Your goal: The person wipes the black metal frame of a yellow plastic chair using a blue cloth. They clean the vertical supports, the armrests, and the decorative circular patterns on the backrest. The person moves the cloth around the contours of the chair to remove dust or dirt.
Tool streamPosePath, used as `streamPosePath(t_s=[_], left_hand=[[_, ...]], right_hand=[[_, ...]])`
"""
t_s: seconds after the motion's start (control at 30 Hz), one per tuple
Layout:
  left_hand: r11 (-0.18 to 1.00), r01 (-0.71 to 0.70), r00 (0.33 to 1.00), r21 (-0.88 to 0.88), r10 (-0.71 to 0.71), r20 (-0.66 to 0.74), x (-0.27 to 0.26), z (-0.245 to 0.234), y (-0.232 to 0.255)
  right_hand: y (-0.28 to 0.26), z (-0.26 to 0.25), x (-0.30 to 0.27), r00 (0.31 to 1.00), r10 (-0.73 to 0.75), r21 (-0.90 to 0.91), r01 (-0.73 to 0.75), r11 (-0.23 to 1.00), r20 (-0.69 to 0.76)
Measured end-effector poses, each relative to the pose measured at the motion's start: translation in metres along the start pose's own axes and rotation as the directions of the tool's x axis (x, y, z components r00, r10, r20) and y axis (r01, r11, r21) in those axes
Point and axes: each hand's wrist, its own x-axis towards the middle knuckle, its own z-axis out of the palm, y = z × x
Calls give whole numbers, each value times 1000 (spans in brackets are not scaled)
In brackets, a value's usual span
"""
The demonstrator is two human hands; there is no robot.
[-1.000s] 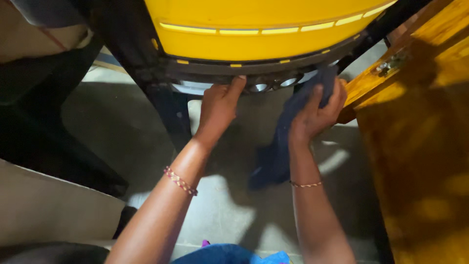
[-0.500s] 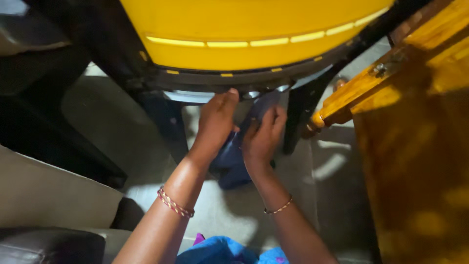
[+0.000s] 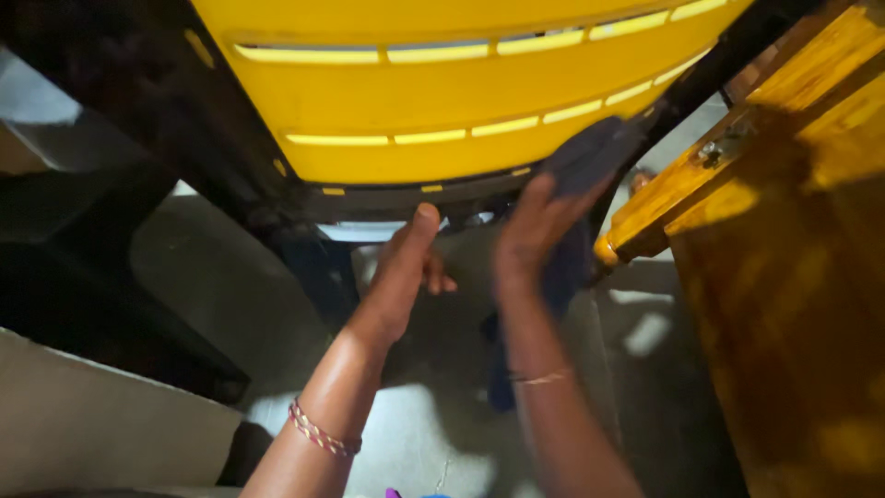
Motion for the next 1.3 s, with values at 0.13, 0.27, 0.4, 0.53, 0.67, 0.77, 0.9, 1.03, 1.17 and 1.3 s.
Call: streamPosePath(t_s=[0.13,0.27,0.4,0.53,0.67,0.77,0.9,1.03,1.17,1.3], left_hand=[[969,-186,977,-161,200,78,-5,0,-3],[931,-254,966,-262,259,-16,-28,-14,-4],[766,-362,928,-531,347,-133,-44,-30,16],[521,-319,935,-792,309,-174,-47,-29,36],[364,-186,974,-913,188,-123,-47,-31,36],[382,-162,957,-910,284,-52,-46,-45,27],[375,-112,957,-920,290,1,-48,-55,24],[480,-97,974,-872,225,15,-48,-60,19],[303,27,867,-953,468,173,-46,-64,10],[577,-50,987,-816,151,46,-51,-67,16]], right_hand=[[9,40,-51,981,-170,-217,186,958,90],[61,-1,-32,932,-284,-505,360,784,224],[97,-26,15,973,-230,-378,207,902,-14],[79,-1,-31,968,-245,-424,200,883,-54],[31,32,-72,809,-518,-316,587,745,280],[15,41,-74,721,-472,-110,598,794,507],[23,-8,-27,683,-529,-207,690,694,504],[7,-14,-13,734,-559,-380,678,629,385],[-52,45,-54,703,-452,-305,672,675,549],[-89,53,-61,636,-280,-355,682,639,719]])
